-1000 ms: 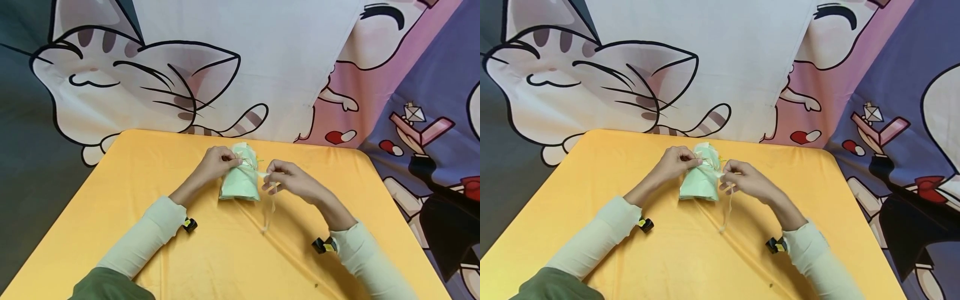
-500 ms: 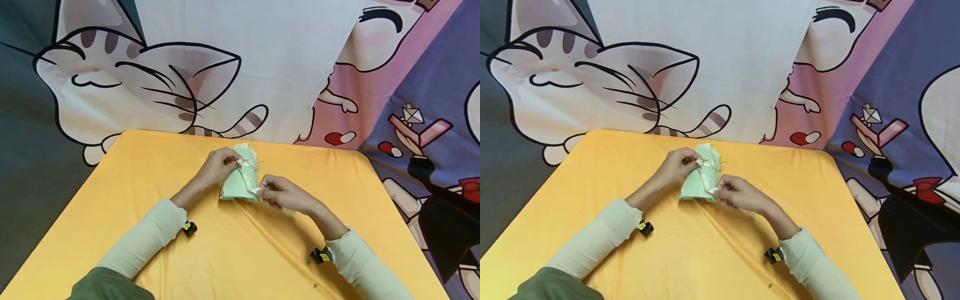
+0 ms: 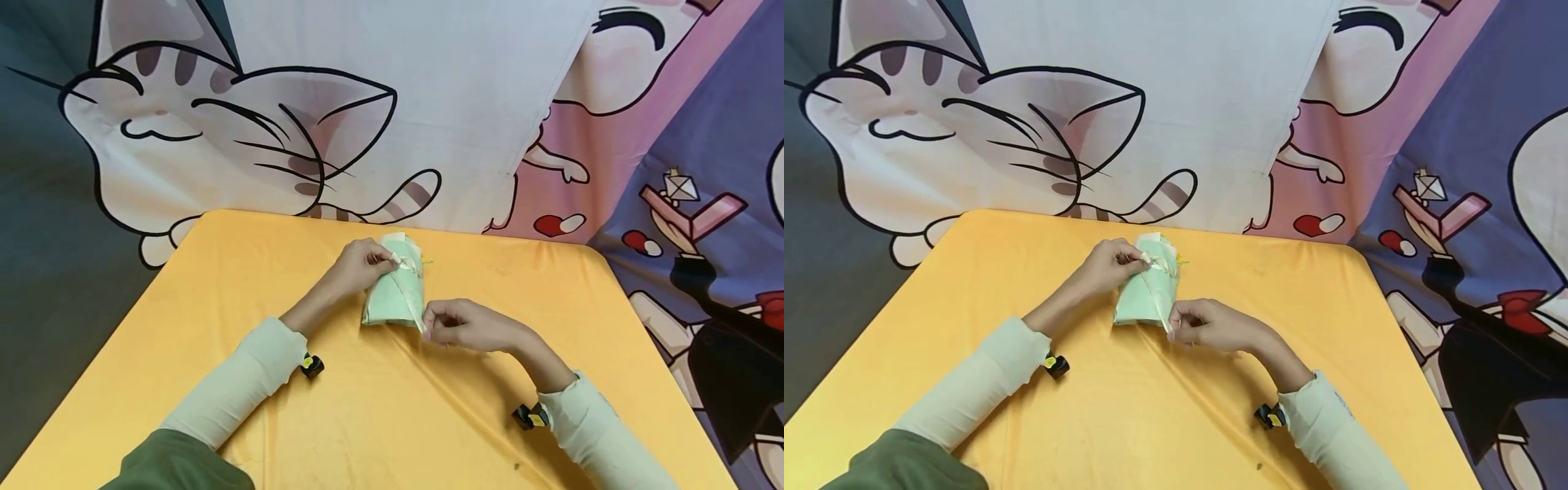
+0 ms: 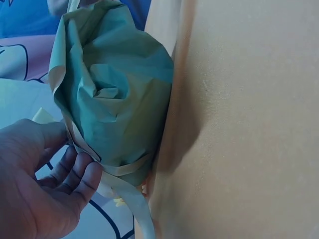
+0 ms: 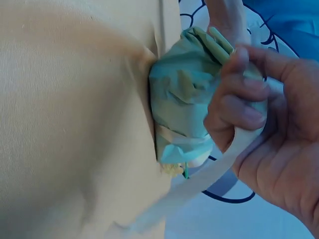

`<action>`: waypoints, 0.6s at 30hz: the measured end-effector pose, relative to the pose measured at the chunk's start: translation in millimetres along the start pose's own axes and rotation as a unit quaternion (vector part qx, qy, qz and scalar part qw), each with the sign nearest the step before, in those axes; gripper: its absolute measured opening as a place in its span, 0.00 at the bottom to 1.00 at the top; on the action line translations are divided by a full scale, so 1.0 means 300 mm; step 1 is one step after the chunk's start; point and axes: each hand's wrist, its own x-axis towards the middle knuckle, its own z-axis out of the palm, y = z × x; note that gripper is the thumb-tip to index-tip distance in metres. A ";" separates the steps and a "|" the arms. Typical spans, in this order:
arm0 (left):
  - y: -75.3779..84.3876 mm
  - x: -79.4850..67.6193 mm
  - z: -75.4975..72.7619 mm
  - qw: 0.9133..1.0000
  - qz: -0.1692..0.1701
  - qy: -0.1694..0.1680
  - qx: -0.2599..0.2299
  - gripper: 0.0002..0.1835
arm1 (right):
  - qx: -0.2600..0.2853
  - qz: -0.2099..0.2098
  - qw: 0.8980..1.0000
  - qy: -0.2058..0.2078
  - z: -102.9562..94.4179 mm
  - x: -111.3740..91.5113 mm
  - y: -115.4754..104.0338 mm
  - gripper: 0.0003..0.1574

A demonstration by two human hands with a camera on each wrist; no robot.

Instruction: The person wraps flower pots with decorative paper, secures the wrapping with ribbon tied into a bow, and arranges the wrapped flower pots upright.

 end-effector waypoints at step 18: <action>-0.002 -0.015 0.004 1.000 -0.005 0.009 -0.009 0.06 | -0.334 0.216 0.906 0.144 -0.186 0.089 -0.021 0.12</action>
